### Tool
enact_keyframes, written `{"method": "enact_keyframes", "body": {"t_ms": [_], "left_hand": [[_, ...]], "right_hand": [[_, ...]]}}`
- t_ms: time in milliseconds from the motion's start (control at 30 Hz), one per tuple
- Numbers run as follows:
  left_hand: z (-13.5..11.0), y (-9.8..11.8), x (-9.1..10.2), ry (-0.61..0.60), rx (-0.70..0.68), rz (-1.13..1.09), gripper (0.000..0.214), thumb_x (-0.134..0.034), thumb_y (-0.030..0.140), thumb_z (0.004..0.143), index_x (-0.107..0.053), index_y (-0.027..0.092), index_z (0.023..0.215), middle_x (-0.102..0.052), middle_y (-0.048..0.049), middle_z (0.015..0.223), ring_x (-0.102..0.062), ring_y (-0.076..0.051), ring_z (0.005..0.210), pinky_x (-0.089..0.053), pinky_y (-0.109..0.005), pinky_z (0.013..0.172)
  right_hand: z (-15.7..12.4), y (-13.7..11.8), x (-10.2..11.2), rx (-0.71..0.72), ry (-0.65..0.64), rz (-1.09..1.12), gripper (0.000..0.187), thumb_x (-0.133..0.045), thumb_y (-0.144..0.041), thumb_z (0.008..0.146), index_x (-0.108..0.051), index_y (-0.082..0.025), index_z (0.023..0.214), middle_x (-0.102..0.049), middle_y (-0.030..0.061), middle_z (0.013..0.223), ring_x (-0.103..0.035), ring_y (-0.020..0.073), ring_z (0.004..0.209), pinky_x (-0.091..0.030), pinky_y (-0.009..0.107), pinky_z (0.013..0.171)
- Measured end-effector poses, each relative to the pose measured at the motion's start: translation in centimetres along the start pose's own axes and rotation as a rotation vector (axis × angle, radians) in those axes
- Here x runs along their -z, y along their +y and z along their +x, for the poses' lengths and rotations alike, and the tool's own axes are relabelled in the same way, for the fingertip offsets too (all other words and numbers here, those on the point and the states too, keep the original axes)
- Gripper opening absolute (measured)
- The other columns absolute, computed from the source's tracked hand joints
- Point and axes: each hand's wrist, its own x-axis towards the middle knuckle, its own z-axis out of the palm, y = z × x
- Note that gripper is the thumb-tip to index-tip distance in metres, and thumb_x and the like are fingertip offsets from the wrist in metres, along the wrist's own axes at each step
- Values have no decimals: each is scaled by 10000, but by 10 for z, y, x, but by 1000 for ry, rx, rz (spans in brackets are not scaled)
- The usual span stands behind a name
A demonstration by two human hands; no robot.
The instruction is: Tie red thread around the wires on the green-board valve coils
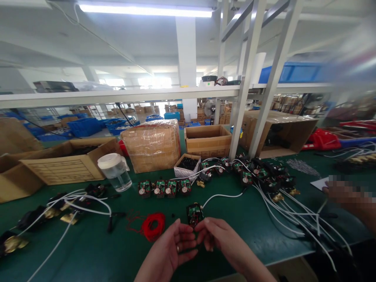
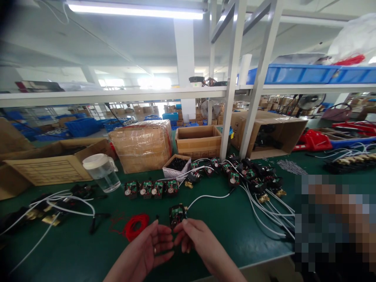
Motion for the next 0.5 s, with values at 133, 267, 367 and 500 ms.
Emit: {"method": "enact_keyframes", "body": {"t_ms": [133, 267, 367, 500], "left_hand": [[2, -6, 3, -3, 14, 4, 362, -568, 422, 944, -713, 113, 825, -754, -104, 827, -716, -206, 766, -576, -375, 794], [4, -12, 5, -4, -6, 56, 364, -621, 475, 894, -705, 123, 859, -749, -107, 870, -731, -223, 798, -558, -359, 796], [8, -13, 5, 12, -103, 206, 345, -706, 495, 819, -689, 161, 906, -739, -67, 890, -733, -213, 802, -543, -331, 780], [16, -12, 4, 33, -225, 454, 376, -818, 500, 672, -666, 176, 789, -677, 4, 730, -697, -191, 712, -534, -315, 739]], "right_hand": [[2, -3, 2, 37, -3, -124, 546, -590, -639, 874, -700, -108, 947, -675, 58, 765, -541, 115, 581, -383, 246, 562], [5, -6, 3, 73, -9, -265, 429, -560, -526, 890, -688, -123, 961, -663, 43, 770, -535, 118, 577, -401, 253, 563], [7, -6, 2, 92, -17, -364, 271, -597, -351, 844, -680, -138, 989, -652, 21, 776, -555, 123, 608, -430, 257, 599], [8, -6, 1, 64, -21, -400, 254, -624, -222, 748, -683, -141, 981, -641, 10, 775, -589, 142, 675, -447, 249, 620]]}}
